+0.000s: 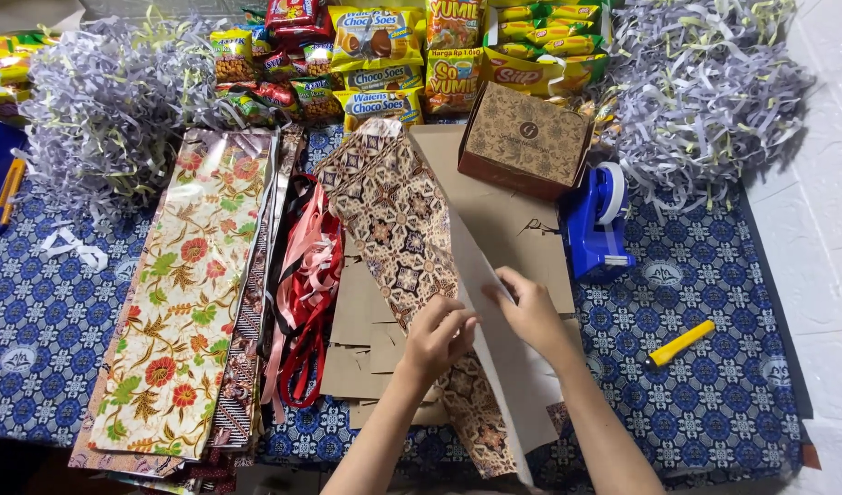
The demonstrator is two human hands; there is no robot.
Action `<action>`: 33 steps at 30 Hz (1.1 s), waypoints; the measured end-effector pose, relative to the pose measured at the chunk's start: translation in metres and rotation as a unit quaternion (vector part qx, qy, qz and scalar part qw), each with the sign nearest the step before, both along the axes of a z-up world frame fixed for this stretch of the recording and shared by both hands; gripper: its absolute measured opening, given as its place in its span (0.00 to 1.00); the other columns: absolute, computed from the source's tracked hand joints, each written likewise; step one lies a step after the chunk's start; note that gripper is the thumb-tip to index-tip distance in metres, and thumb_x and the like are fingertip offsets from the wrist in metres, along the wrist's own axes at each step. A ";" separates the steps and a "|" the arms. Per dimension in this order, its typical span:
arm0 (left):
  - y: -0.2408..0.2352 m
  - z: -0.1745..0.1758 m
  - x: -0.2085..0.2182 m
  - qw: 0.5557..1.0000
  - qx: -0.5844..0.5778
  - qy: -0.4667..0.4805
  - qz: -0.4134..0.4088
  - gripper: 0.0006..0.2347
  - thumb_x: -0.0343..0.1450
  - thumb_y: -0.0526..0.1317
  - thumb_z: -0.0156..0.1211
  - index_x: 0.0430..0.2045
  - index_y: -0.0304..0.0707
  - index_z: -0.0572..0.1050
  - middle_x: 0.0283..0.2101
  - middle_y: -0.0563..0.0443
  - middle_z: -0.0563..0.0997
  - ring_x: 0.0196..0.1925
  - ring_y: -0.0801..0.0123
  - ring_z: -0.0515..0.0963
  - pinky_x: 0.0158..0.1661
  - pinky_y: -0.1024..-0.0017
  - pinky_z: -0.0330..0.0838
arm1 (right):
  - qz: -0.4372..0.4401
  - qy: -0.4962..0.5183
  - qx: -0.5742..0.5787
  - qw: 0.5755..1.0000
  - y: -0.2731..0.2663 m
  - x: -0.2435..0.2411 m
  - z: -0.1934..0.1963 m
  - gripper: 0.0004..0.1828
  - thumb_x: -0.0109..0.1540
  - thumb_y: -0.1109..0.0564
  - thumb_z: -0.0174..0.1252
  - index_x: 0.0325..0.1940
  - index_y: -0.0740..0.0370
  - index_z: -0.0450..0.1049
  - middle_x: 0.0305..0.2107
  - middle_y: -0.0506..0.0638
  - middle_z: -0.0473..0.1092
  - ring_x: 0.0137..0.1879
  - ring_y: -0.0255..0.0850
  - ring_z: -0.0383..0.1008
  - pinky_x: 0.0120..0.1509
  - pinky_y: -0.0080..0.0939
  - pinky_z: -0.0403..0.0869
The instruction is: The person wraps a small patterned box using patterned wrapping paper. They unfold the paper, place the box on it, fold the paper around the box, and secure the edges with tape.
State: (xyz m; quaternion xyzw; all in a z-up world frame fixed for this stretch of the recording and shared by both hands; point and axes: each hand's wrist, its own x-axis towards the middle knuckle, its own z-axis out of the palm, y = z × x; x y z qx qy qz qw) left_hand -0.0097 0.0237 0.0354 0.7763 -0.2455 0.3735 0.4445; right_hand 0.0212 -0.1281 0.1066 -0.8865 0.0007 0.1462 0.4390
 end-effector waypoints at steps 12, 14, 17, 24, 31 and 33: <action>0.159 -0.005 -0.023 0.972 -0.165 0.118 0.120 0.20 0.76 0.47 0.38 0.30 0.36 0.79 0.29 0.45 0.77 0.34 0.63 0.76 0.36 0.70 0.68 | -0.074 -0.056 0.018 0.996 -0.019 0.031 -0.053 0.22 0.61 0.47 0.58 0.52 0.64 0.70 0.45 0.67 0.70 0.55 0.59 0.69 0.57 0.57 0.70; 0.174 -0.004 -0.035 0.958 -0.172 0.179 0.141 0.20 0.77 0.45 0.35 0.30 0.34 0.78 0.30 0.43 0.77 0.36 0.62 0.77 0.39 0.68 0.70 | -0.067 -0.047 0.017 0.996 -0.018 0.030 -0.049 0.25 0.60 0.46 0.58 0.53 0.65 0.69 0.47 0.67 0.70 0.56 0.59 0.68 0.58 0.57 0.69; 0.200 0.003 -0.049 0.915 -0.059 0.312 0.249 0.20 0.78 0.46 0.33 0.34 0.38 0.77 0.35 0.45 0.78 0.40 0.61 0.76 0.49 0.62 0.65 | -0.043 -0.073 -0.032 0.996 -0.024 0.039 -0.044 0.24 0.60 0.44 0.56 0.54 0.61 0.69 0.38 0.56 0.72 0.44 0.49 0.69 0.49 0.47 0.69; 0.171 0.060 -0.046 0.876 0.069 0.344 0.330 0.11 0.76 0.40 0.40 0.39 0.39 0.75 0.37 0.50 0.76 0.40 0.65 0.70 0.44 0.68 0.62 | -0.035 -0.453 -0.214 0.865 -0.058 0.096 -0.035 0.18 0.57 0.56 0.66 0.50 0.60 0.72 0.39 0.52 0.63 0.43 0.47 0.60 0.53 0.46 0.61; 0.059 0.028 -0.014 0.934 0.175 0.285 0.126 0.10 0.69 0.40 0.55 0.44 0.47 0.71 0.54 0.49 0.72 0.64 0.51 0.61 0.62 0.50 0.46 | 0.035 -0.384 -0.307 0.870 -0.043 0.157 -0.037 0.46 0.50 0.48 0.69 0.69 0.46 0.56 0.63 0.57 0.53 0.65 0.63 0.49 0.63 0.70 0.56; 0.032 0.000 -0.012 0.891 0.317 0.291 0.143 0.21 0.68 0.50 0.54 0.54 0.43 0.64 0.64 0.41 0.59 0.67 0.38 0.52 0.60 0.38 0.42 | 0.010 -0.337 -0.333 0.880 -0.038 0.162 -0.041 0.54 0.48 0.39 0.69 0.72 0.38 0.47 0.68 0.54 0.44 0.70 0.65 0.40 0.63 0.78 0.47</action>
